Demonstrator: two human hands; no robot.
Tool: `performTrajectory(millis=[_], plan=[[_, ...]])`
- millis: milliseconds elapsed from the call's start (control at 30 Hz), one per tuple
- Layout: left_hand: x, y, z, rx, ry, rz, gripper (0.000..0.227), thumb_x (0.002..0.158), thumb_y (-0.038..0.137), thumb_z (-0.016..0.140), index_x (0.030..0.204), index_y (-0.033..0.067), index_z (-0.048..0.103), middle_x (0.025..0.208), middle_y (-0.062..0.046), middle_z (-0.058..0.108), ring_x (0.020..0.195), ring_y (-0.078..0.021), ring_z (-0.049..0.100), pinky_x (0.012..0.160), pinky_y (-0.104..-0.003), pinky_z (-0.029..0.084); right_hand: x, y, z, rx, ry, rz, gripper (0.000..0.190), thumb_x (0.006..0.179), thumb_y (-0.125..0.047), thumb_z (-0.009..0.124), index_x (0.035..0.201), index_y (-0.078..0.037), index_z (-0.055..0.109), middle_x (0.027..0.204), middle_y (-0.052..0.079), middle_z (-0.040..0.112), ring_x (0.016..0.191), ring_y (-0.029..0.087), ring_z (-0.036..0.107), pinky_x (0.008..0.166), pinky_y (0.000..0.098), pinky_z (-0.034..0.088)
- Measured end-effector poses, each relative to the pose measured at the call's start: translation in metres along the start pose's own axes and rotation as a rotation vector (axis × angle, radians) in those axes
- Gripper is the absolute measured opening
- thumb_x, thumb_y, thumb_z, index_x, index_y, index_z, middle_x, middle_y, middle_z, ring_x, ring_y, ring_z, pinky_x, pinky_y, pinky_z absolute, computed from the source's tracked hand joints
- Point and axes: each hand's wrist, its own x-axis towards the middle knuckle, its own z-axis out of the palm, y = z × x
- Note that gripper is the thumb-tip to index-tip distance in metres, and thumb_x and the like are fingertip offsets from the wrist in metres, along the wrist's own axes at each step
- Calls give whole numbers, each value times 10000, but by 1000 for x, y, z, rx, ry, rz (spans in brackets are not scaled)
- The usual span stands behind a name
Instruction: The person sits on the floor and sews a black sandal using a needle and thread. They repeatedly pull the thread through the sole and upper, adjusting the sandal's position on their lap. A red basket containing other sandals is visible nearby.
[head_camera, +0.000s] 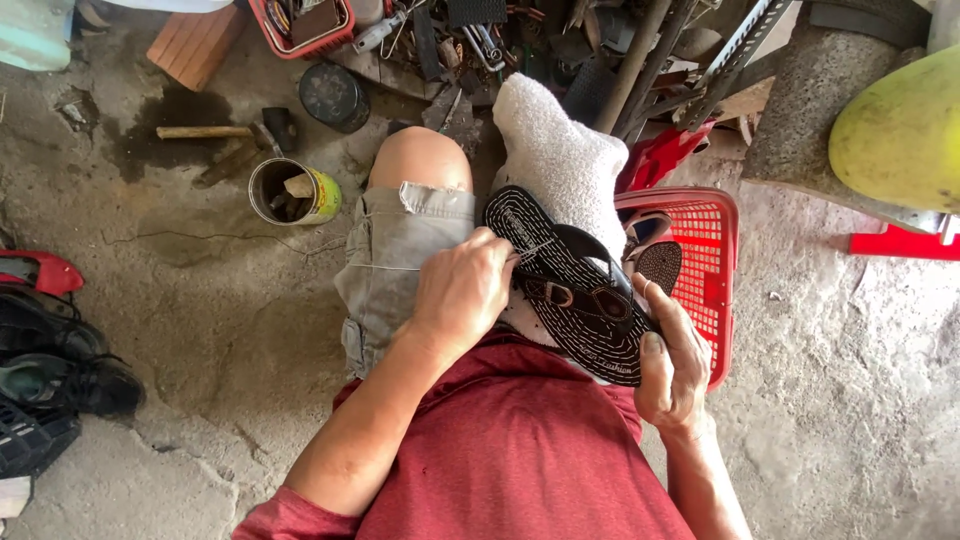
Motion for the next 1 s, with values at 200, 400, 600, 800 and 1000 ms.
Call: performTrajectory(millis=[200,400,600,800,1000], plan=[[-1,12,-31,36,-66,-93,354,985,376,575,845,85,720,839,-118,682,723,-448,719,672,-555,594,0,-8,-2,6,6,-47,497,945,-132,434,1338,123,601,1209,247,705,932,367,716,722,435,554],[5,13,-32,32,-89,-90,257,916,338,664,880,105,767,835,-92,720,808,-398,737,698,-512,598,-2,-15,-10,-72,-3,-101,506,875,-130,480,1299,66,676,886,121,686,617,218,617,547,348,500],[7,15,-14,46,-71,-24,225,946,311,766,924,87,765,844,-72,709,681,-335,721,567,-506,582,7,-39,-18,-218,-51,-231,428,934,-38,464,1302,128,604,828,194,618,578,233,461,586,364,406],[5,15,-16,-66,-103,-13,141,863,69,782,920,23,661,958,-79,599,538,-205,642,467,-327,567,5,-32,-16,-192,-32,-240,428,962,-50,445,1322,155,556,1247,280,700,651,229,555,585,356,469],[-10,11,-57,-757,-145,-137,114,856,154,553,767,114,611,1063,-76,603,1010,-184,578,903,-329,472,23,-48,-13,-224,-43,-217,403,963,-1,475,1333,143,539,1318,253,680,776,293,633,736,396,556]])
